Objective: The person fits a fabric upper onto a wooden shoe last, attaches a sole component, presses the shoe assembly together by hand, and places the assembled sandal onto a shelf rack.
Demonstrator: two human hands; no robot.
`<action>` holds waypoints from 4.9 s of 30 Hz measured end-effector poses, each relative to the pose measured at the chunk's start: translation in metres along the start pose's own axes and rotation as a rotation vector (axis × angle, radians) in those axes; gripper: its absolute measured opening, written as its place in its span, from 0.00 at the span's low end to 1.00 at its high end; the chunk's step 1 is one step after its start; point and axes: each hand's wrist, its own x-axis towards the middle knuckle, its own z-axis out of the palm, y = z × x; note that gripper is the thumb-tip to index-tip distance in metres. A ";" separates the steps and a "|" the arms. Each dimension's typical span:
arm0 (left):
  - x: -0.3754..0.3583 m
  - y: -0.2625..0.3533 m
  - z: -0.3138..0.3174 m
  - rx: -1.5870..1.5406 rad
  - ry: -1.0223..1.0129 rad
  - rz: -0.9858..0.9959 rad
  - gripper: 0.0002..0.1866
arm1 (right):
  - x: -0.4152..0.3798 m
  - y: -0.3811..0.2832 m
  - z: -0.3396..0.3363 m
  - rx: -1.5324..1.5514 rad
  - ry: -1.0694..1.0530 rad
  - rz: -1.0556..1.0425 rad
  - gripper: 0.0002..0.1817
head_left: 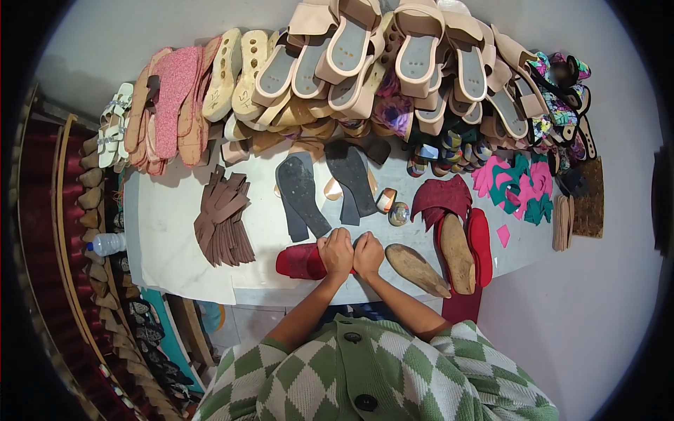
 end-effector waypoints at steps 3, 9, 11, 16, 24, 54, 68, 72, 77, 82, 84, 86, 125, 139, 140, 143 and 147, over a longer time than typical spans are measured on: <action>0.000 -0.002 0.001 0.015 -0.016 -0.001 0.04 | 0.000 -0.001 -0.002 0.003 -0.003 -0.001 0.17; -0.001 -0.003 0.003 0.006 0.003 -0.008 0.04 | -0.001 -0.002 -0.002 -0.049 0.008 -0.059 0.17; -0.002 -0.002 0.002 0.025 0.011 -0.006 0.03 | -0.001 -0.003 -0.003 -0.054 0.012 -0.075 0.17; 0.000 0.001 -0.001 0.002 0.027 0.000 0.02 | 0.000 -0.003 -0.003 -0.052 0.008 -0.080 0.17; 0.002 -0.001 0.001 -0.015 0.023 0.033 0.03 | 0.002 0.000 -0.001 0.024 -0.029 -0.099 0.17; 0.012 -0.005 -0.008 -0.008 -0.157 0.208 0.07 | 0.012 -0.001 -0.013 -0.064 -0.170 -0.240 0.18; 0.011 -0.009 -0.007 -0.047 -0.206 0.190 0.06 | 0.012 0.001 -0.012 -0.046 -0.150 -0.223 0.16; 0.011 -0.006 -0.008 -0.079 -0.195 0.146 0.07 | 0.011 -0.001 -0.014 -0.043 -0.099 -0.200 0.16; 0.004 -0.005 -0.001 -0.021 -0.030 0.094 0.02 | 0.004 -0.004 -0.016 -0.045 0.011 -0.167 0.17; -0.004 -0.001 0.001 -0.048 0.140 0.027 0.03 | -0.002 -0.001 -0.010 -0.075 0.111 -0.053 0.16; -0.004 0.001 0.000 -0.058 0.163 0.021 0.03 | -0.002 -0.002 -0.008 -0.064 0.153 -0.046 0.16; -0.003 0.002 0.000 -0.049 0.136 0.017 0.03 | -0.001 -0.002 -0.007 -0.068 0.136 -0.047 0.15; -0.059 -0.195 -0.077 -0.423 0.203 -0.534 0.13 | 0.010 0.047 -0.042 0.338 -0.826 0.338 0.40; -0.053 -0.163 -0.087 -0.420 0.080 -0.474 0.12 | 0.011 0.049 -0.042 0.577 -0.929 0.427 0.23; -0.053 -0.162 -0.088 -0.413 0.067 -0.476 0.12 | 0.011 0.052 -0.042 0.600 -0.918 0.407 0.22; -0.049 -0.158 -0.090 -0.385 0.001 -0.478 0.14 | 0.012 0.056 -0.043 0.578 -0.911 0.356 0.20; -0.049 -0.147 -0.091 -0.288 0.015 -0.439 0.16 | 0.022 0.059 -0.048 0.443 -0.984 0.319 0.19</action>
